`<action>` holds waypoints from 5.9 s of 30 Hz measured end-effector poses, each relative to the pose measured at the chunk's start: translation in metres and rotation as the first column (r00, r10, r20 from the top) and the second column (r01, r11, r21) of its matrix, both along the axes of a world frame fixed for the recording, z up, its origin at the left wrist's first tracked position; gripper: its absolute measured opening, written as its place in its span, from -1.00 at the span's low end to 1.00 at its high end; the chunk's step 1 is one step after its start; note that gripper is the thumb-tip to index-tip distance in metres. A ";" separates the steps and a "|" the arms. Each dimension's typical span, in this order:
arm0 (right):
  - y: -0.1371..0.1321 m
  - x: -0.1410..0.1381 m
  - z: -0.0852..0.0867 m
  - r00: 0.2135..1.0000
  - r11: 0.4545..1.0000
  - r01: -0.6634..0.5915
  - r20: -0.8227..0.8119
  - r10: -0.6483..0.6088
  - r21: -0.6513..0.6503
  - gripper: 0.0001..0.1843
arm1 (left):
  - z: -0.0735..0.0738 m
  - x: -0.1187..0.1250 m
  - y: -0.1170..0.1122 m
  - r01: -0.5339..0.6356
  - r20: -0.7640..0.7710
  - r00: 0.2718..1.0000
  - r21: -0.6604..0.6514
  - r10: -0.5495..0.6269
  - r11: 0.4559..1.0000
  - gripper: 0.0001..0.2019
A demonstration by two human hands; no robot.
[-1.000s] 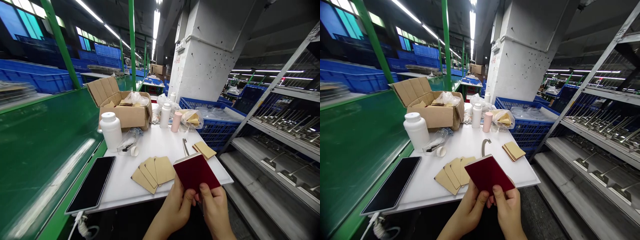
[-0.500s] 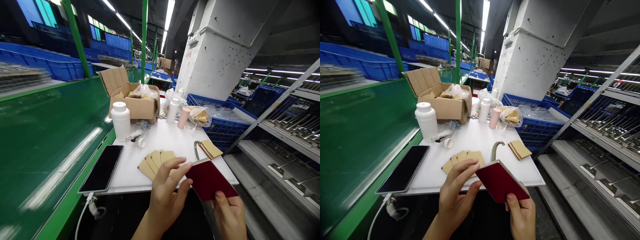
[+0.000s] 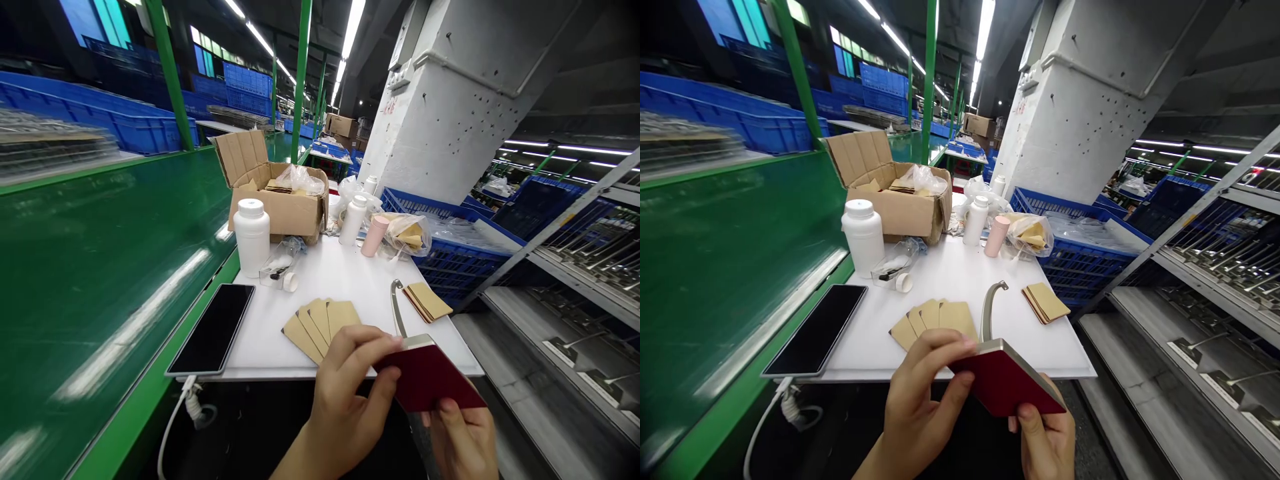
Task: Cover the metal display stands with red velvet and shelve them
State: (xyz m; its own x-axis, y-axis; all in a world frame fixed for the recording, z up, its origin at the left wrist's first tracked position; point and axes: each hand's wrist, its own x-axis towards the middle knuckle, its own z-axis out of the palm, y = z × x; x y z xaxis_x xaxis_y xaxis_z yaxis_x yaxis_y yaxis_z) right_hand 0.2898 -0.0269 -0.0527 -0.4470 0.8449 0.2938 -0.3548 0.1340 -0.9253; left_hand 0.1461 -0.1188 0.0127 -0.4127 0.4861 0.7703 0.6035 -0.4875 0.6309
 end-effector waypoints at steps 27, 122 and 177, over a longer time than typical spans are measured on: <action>-0.003 0.001 0.014 0.967 0.944 0.128 0.174 -0.187 0.303 -0.77 | -0.003 0.003 0.011 0.192 0.429 0.897 -0.157 -0.108 0.969 -0.84; 0.010 -0.010 0.072 0.943 0.931 0.213 0.189 -0.276 0.296 -0.82 | -0.012 0.044 0.023 0.492 0.839 0.493 -0.048 -0.232 0.869 -0.67; 0.014 0.000 0.059 0.988 1.000 -0.013 0.156 0.015 -0.018 -0.69 | -0.018 0.025 0.034 0.620 0.841 0.459 -0.072 -0.287 0.781 -0.54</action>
